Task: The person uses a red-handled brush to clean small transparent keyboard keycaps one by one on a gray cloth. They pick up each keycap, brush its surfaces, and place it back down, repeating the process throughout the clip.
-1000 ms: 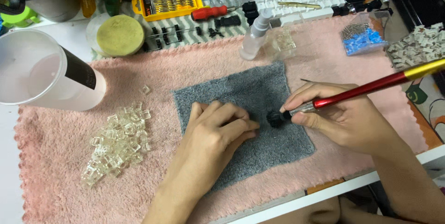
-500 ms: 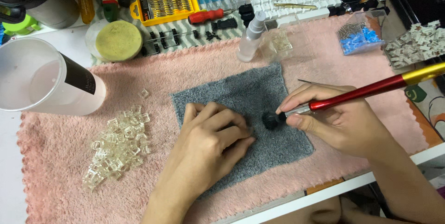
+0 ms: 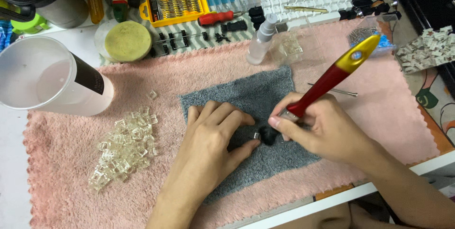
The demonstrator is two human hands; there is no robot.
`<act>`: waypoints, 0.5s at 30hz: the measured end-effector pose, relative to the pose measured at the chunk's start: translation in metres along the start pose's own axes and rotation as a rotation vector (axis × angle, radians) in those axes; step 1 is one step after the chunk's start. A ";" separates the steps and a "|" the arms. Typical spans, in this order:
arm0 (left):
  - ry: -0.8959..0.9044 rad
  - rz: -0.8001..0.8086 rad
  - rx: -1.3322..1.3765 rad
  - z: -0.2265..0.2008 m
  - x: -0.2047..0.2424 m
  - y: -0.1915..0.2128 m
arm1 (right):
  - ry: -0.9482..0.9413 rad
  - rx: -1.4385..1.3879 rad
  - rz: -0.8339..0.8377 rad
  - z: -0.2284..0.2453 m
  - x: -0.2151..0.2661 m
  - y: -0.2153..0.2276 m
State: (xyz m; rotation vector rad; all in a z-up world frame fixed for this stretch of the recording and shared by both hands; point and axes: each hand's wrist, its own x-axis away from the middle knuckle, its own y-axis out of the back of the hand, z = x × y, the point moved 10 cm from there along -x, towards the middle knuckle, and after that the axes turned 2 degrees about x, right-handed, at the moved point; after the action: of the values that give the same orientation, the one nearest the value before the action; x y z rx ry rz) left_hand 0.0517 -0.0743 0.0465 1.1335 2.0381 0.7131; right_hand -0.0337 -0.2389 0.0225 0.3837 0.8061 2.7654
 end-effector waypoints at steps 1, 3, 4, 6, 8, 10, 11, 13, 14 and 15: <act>-0.001 -0.002 0.000 0.000 0.000 0.000 | 0.001 0.001 -0.001 0.008 0.001 0.003; 0.003 0.003 -0.001 0.000 0.000 0.000 | 0.074 0.269 0.026 0.031 0.004 0.005; 0.005 0.002 -0.001 0.000 0.000 0.000 | 0.074 0.269 0.028 0.034 0.004 0.004; 0.006 0.008 -0.010 0.001 0.001 -0.001 | 0.210 0.121 -0.064 0.054 0.006 0.012; 0.013 0.013 -0.008 0.001 0.001 -0.001 | 0.231 0.108 -0.027 0.046 -0.001 0.000; 0.015 0.019 -0.007 0.001 0.000 -0.001 | 0.253 0.097 0.005 0.039 -0.002 -0.006; 0.015 0.023 -0.007 0.001 0.000 -0.002 | 0.184 0.103 0.038 0.029 -0.003 -0.007; 0.019 0.024 -0.007 0.001 0.000 -0.002 | 0.117 0.109 0.074 0.020 0.000 -0.007; 0.012 0.030 0.030 -0.001 0.001 -0.001 | 0.082 0.163 0.094 0.018 0.003 -0.006; 0.004 0.033 0.069 -0.003 0.000 -0.001 | 0.047 0.220 0.113 0.015 0.006 -0.004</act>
State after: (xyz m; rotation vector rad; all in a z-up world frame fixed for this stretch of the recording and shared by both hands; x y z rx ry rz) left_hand 0.0491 -0.0755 0.0471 1.2085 2.0651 0.6664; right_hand -0.0342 -0.2266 0.0338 0.4176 1.1386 2.8055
